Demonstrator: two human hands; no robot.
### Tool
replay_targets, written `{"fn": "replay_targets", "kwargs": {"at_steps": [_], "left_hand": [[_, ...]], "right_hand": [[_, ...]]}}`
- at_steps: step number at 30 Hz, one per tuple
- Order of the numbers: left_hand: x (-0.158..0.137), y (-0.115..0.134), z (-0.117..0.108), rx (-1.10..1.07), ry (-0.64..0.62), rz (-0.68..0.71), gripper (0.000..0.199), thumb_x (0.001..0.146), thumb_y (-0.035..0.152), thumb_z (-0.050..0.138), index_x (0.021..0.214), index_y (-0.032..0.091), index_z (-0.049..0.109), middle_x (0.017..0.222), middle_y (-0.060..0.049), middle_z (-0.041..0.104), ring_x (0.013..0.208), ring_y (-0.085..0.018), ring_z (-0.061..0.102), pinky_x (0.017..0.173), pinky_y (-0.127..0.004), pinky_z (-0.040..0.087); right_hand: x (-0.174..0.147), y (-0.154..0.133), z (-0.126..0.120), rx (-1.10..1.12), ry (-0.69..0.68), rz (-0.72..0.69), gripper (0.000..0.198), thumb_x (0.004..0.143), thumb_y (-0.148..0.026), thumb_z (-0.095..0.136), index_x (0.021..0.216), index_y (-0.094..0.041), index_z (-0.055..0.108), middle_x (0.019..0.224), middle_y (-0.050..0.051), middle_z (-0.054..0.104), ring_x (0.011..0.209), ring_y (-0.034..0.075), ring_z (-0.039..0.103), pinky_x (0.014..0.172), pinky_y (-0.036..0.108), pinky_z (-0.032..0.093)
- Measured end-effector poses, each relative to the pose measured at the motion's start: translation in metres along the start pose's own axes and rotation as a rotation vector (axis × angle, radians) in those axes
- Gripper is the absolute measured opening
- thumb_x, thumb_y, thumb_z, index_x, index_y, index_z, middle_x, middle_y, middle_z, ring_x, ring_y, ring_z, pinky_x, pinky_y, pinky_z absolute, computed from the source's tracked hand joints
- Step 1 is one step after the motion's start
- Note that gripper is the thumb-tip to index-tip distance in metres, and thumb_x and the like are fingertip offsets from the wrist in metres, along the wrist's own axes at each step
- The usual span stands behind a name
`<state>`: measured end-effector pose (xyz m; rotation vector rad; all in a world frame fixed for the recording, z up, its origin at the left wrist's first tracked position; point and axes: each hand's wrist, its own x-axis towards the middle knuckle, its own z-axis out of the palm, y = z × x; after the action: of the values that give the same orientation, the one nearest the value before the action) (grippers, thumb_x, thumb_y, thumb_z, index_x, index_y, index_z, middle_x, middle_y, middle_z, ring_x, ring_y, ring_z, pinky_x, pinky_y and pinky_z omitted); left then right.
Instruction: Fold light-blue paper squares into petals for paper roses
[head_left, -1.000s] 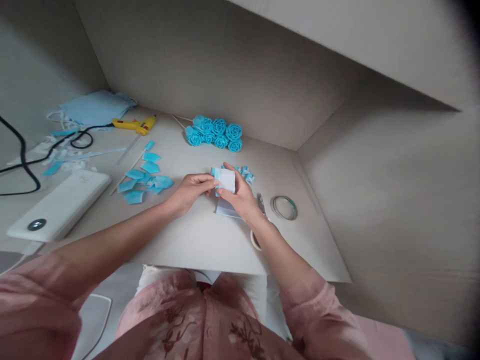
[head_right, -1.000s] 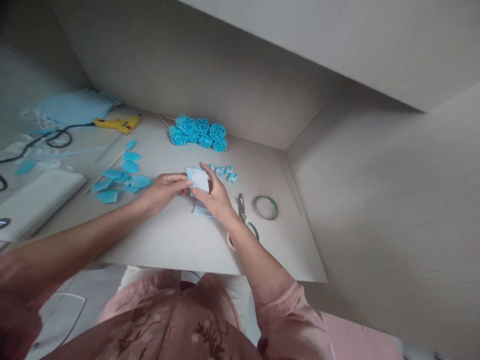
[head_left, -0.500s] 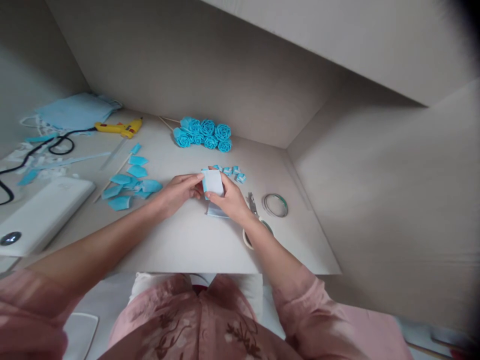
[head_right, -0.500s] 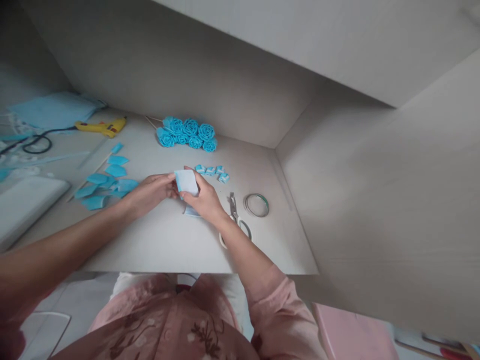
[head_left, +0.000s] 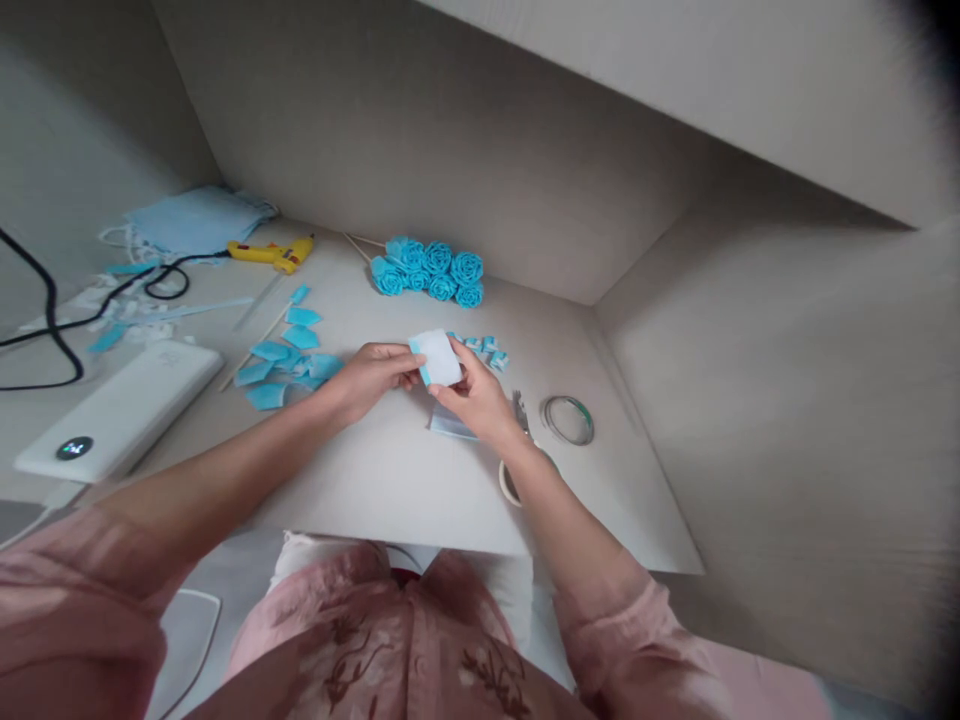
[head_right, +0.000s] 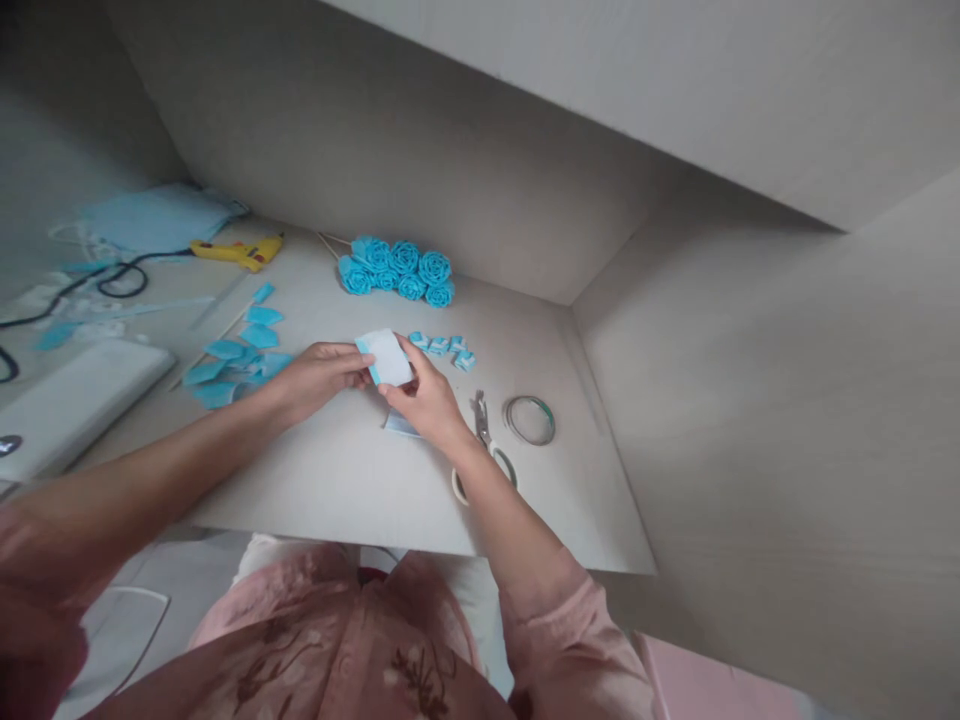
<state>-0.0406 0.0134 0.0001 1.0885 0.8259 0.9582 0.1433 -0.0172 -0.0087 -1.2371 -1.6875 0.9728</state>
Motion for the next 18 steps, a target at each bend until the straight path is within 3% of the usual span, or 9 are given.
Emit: {"fn": "replay_targets", "kwargs": {"at_steps": [3, 6, 9, 14, 18], "left_hand": [[0.003, 0.002, -0.001, -0.219, 0.023, -0.066, 0.026, 0.064, 0.03, 0.083, 0.072, 0.011, 0.067, 0.064, -0.004, 0.063, 0.063, -0.014, 0.057, 0.063, -0.028, 0.04], [0.006, 0.002, -0.003, -0.348, 0.011, -0.114, 0.022, 0.067, 0.026, 0.082, 0.073, 0.011, 0.066, 0.064, -0.003, 0.063, 0.061, -0.013, 0.056, 0.061, -0.027, 0.04], [0.006, 0.001, -0.002, -0.387, -0.019, -0.133, 0.019, 0.07, 0.024, 0.08, 0.075, 0.011, 0.067, 0.067, -0.004, 0.064, 0.06, -0.012, 0.055, 0.061, -0.027, 0.041], [0.004, -0.002, 0.001, -0.391, -0.054, -0.157, 0.019, 0.071, 0.024, 0.079, 0.079, 0.01, 0.068, 0.067, -0.004, 0.064, 0.062, -0.012, 0.057, 0.06, -0.026, 0.042], [0.002, -0.005, 0.004, -0.386, -0.07, -0.15, 0.016, 0.071, 0.023, 0.079, 0.076, 0.012, 0.068, 0.065, -0.003, 0.063, 0.06, -0.012, 0.056, 0.06, -0.026, 0.042]], "right_hand": [[0.001, 0.0, -0.006, 0.022, 0.041, -0.018, 0.07, 0.082, -0.039, 0.067, 0.146, -0.024, 0.044, 0.101, 0.006, 0.072, 0.086, 0.02, 0.066, 0.084, 0.037, 0.055], [0.002, -0.002, -0.016, -0.048, 0.182, -0.145, 0.06, 0.088, -0.04, 0.059, 0.145, -0.025, 0.044, 0.115, 0.01, 0.069, 0.104, 0.023, 0.064, 0.094, 0.041, 0.053], [0.002, -0.005, -0.023, -0.289, 0.268, -0.312, 0.059, 0.088, -0.028, 0.056, 0.146, -0.029, 0.042, 0.134, 0.01, 0.061, 0.125, 0.026, 0.055, 0.107, 0.049, 0.045], [0.0, -0.009, -0.022, -0.616, 0.179, -0.572, 0.067, 0.085, -0.02, 0.057, 0.147, -0.033, 0.039, 0.151, 0.006, 0.045, 0.144, 0.03, 0.035, 0.12, 0.056, 0.029], [-0.003, -0.011, -0.017, -0.687, 0.09, -0.59, 0.051, 0.087, -0.019, 0.057, 0.135, -0.034, 0.052, 0.153, 0.003, 0.044, 0.148, 0.03, 0.029, 0.119, 0.058, 0.028]]}}
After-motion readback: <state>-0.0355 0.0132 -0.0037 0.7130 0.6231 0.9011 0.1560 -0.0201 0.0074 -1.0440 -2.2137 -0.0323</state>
